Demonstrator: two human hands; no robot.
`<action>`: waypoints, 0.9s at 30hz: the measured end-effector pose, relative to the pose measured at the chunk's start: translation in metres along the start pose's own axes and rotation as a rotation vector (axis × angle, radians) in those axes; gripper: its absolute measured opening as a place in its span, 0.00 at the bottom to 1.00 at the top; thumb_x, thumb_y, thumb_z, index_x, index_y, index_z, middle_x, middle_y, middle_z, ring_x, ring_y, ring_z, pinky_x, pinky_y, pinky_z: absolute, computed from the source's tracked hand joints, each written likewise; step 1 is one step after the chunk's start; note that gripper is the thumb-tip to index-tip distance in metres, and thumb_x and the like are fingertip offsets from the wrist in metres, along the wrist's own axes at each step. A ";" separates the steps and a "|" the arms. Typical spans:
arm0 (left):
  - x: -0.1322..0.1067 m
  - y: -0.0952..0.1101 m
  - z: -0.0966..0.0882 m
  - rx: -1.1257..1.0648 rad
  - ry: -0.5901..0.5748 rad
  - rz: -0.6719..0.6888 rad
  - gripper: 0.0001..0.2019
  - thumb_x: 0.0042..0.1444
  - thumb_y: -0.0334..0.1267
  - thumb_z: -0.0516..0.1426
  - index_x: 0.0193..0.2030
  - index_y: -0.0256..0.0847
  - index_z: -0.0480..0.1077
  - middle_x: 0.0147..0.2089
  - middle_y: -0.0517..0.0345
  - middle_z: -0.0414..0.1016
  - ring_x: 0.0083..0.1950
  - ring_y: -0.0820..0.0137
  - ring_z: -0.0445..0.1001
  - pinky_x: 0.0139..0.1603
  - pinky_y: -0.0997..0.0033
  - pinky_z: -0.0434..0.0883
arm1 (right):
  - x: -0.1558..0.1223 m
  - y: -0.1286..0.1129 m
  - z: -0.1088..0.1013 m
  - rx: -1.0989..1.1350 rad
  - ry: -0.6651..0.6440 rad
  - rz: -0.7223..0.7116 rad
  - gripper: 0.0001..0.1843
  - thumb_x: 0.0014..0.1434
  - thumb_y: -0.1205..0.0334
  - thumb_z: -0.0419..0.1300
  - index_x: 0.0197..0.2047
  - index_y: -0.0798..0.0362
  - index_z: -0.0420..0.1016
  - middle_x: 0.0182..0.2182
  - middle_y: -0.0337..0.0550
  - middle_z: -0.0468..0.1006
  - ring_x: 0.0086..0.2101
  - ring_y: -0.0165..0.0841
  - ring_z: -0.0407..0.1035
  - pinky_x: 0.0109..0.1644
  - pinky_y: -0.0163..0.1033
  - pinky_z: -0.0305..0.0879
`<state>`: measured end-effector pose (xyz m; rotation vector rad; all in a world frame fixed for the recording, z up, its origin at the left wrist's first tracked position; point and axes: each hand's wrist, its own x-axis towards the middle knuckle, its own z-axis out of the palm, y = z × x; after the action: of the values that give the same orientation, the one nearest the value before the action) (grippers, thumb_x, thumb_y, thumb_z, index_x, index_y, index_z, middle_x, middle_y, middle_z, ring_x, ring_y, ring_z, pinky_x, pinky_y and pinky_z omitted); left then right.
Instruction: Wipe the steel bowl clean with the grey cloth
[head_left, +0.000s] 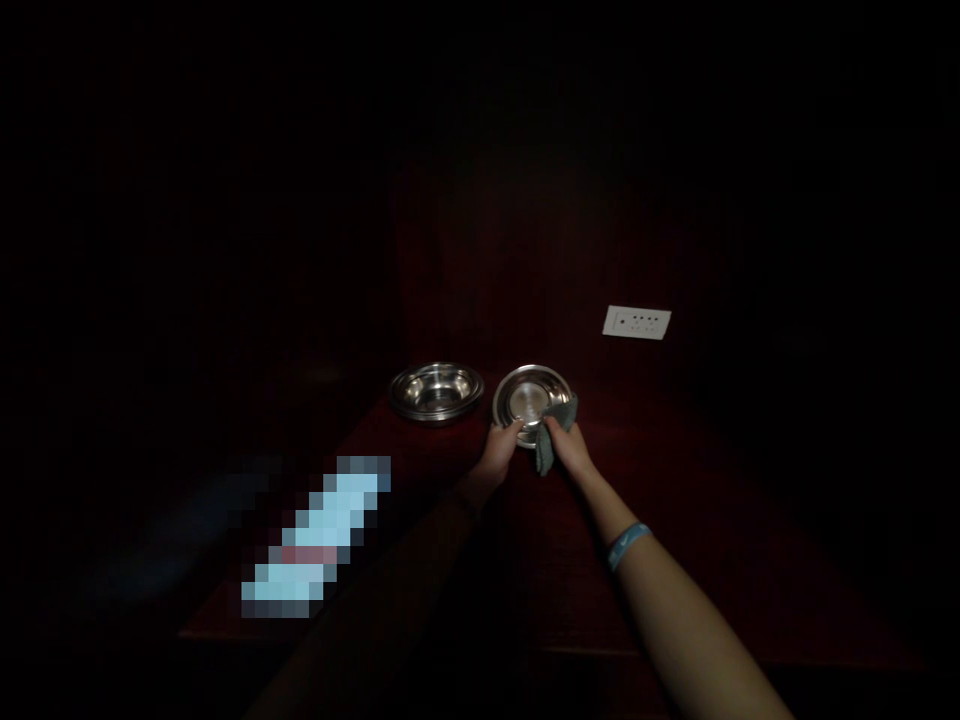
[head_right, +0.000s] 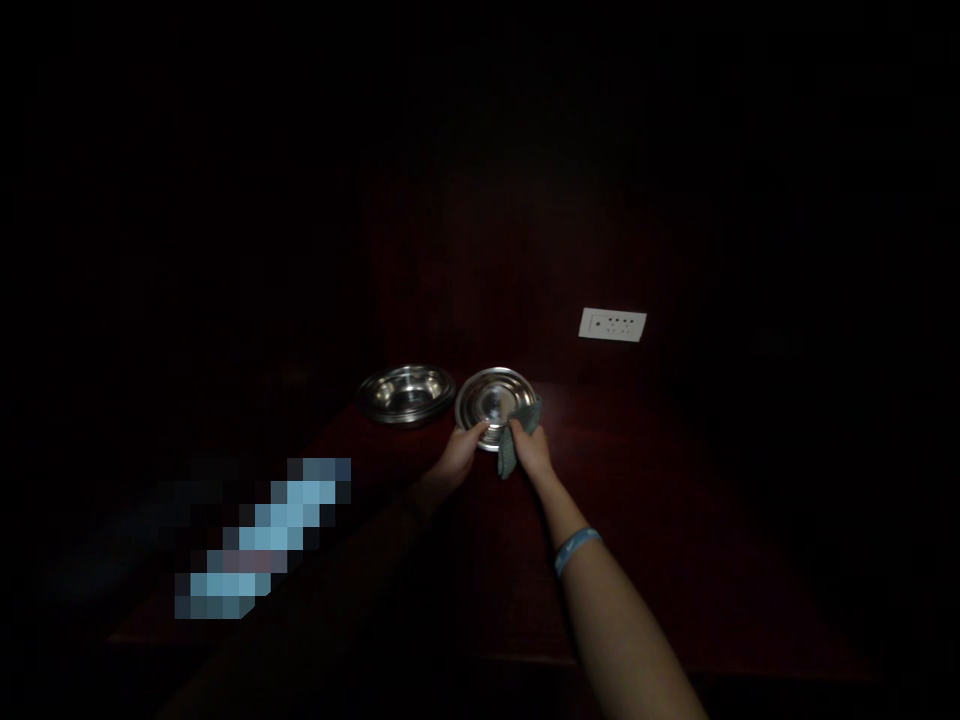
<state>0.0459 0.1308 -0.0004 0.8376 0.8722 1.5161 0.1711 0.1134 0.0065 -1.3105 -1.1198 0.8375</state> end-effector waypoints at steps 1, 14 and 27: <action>-0.001 0.001 0.001 0.000 0.000 0.001 0.16 0.40 0.32 0.68 0.39 0.34 0.75 0.41 0.47 0.81 0.50 0.59 0.78 0.60 0.56 0.68 | -0.001 -0.001 0.000 0.004 -0.001 -0.011 0.17 0.56 0.48 0.58 0.38 0.53 0.78 0.37 0.47 0.83 0.43 0.43 0.78 0.55 0.48 0.72; -0.011 0.012 0.007 -0.019 -0.022 0.017 0.18 0.44 0.28 0.66 0.44 0.35 0.75 0.47 0.47 0.81 0.57 0.57 0.75 0.63 0.58 0.67 | -0.003 -0.004 0.000 -0.003 0.016 -0.054 0.27 0.58 0.39 0.54 0.45 0.54 0.77 0.41 0.50 0.82 0.46 0.44 0.77 0.56 0.49 0.70; -0.012 0.013 0.007 0.031 -0.006 -0.011 0.16 0.43 0.27 0.67 0.41 0.35 0.75 0.47 0.45 0.81 0.57 0.56 0.75 0.66 0.54 0.65 | 0.002 0.001 -0.004 -0.058 0.096 -0.042 0.23 0.55 0.47 0.61 0.46 0.55 0.78 0.45 0.54 0.82 0.49 0.48 0.76 0.56 0.50 0.70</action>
<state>0.0471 0.1181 0.0137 0.8586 0.8967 1.4928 0.1755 0.1144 0.0063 -1.3566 -1.0988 0.7081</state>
